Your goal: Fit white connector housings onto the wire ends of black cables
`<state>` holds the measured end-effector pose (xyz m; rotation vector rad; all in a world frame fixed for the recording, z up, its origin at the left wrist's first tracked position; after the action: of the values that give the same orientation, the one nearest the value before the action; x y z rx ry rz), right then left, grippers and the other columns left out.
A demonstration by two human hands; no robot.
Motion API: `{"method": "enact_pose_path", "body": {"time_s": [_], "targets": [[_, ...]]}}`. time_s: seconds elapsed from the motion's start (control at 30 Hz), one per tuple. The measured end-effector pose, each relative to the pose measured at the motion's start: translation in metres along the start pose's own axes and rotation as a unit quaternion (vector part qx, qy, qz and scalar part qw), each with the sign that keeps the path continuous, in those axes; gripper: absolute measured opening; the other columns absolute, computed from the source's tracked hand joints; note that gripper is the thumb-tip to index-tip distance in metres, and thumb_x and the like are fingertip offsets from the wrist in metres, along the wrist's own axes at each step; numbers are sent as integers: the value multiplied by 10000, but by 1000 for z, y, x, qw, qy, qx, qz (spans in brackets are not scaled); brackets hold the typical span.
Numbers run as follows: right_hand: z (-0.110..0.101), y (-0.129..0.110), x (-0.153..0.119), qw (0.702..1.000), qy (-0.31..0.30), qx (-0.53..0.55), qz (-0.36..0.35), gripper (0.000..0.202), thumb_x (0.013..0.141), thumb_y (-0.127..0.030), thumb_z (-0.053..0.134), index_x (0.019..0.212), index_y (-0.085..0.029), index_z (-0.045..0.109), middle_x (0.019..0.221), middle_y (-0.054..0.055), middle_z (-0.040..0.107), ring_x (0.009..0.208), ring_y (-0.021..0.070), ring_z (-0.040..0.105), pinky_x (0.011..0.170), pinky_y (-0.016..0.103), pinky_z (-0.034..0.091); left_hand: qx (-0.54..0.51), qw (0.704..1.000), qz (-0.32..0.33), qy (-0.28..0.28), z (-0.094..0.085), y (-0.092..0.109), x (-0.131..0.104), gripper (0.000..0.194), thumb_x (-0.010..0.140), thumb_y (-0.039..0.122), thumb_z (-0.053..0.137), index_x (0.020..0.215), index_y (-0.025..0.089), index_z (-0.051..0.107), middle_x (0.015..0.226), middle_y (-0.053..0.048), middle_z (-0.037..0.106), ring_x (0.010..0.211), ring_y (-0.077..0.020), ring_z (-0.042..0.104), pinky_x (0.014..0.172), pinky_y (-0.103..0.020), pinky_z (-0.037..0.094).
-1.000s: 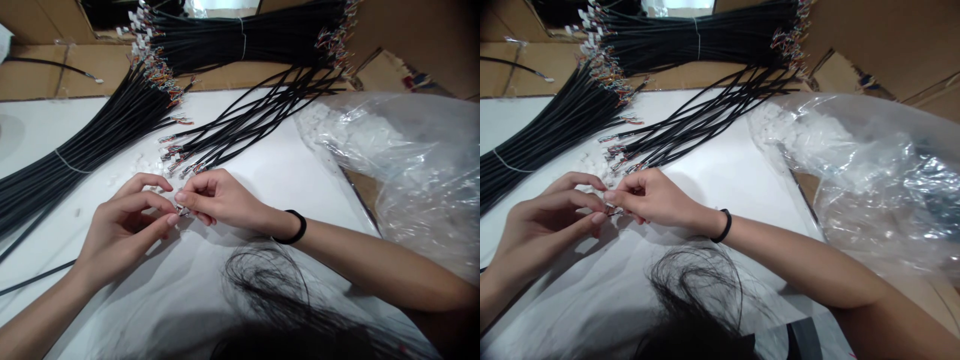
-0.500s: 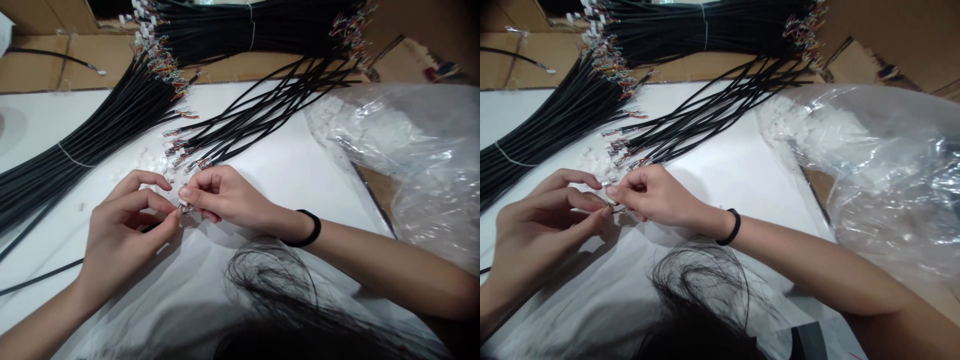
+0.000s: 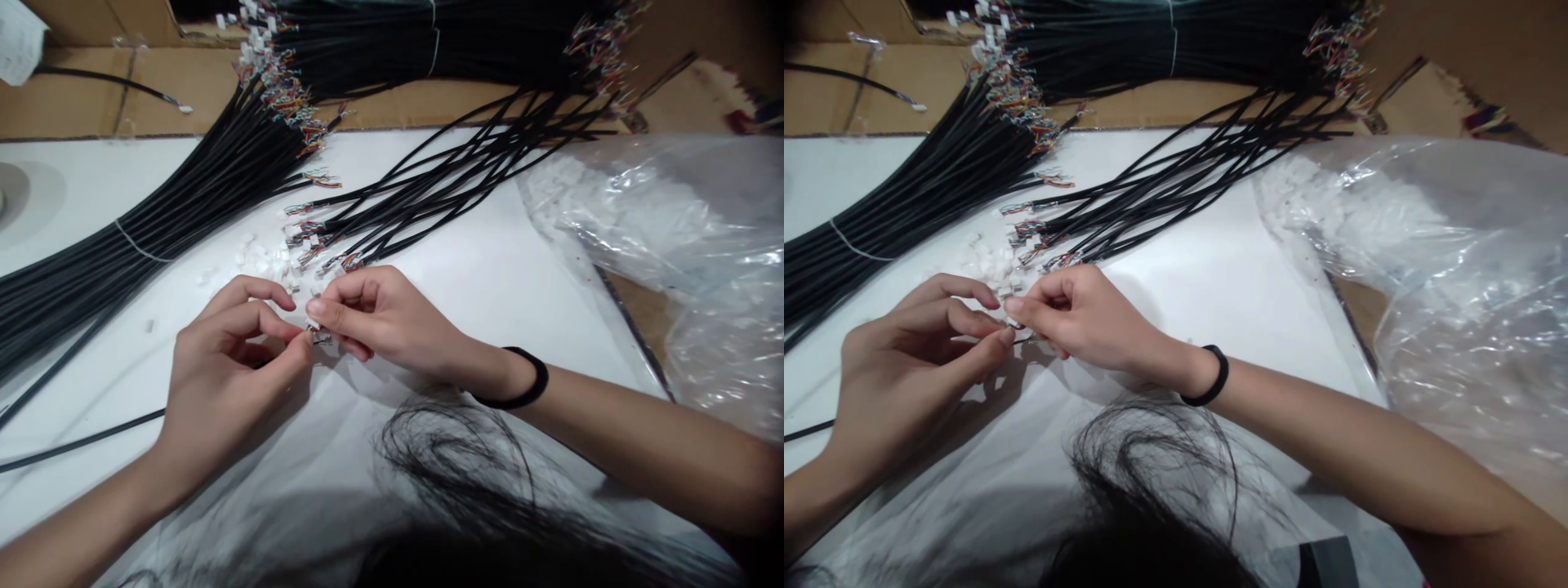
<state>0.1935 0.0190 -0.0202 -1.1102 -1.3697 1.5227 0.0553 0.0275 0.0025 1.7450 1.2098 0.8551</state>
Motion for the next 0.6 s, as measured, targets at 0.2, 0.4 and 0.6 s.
{"method": "enact_pose_path", "body": {"time_s": [0.2, 0.4, 0.6], "targets": [[0, 0, -1, 1000, 21, -4, -5, 386, 859, -381, 679, 587, -135, 556, 431, -69, 467, 385, 36, 389, 393, 179, 284, 1, 1000, 4, 8, -1, -1, 0, 164, 706, 153, 713, 556, 208, 675, 860, -9, 599, 625, -76, 591, 393, -114, 465], [-1, 1, -3, 999, 36, -15, -1, 388, 866, -409, 663, 603, -139, 567, 452, -65, 463, 396, 45, 404, 397, 189, 284, 10, 1000, 2, 8, -1, 0, -1, 168, 704, 171, 722, 551, 228, 682, 848, 0, 617, 637, -79, 596, 394, -116, 451], [0, 3, -4, 997, 71, -30, -13, 375, 854, -403, 675, 612, -133, 579, 504, -53, 459, 468, 59, 396, 445, 209, 281, 20, 1000, 1, 17, 0, 0, 1, 172, 700, 166, 716, 543, 226, 682, 817, -5, 627, 658, -89, 607, 391, -113, 446]]}}
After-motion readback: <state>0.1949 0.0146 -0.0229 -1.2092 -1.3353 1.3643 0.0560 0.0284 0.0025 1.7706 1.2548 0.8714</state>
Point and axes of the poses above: each hand's wrist, its own x-axis towards the middle knuckle, its own z-axis out of the palm, y = z × x, the point moved 6 cm from there along x, towards the middle knuckle
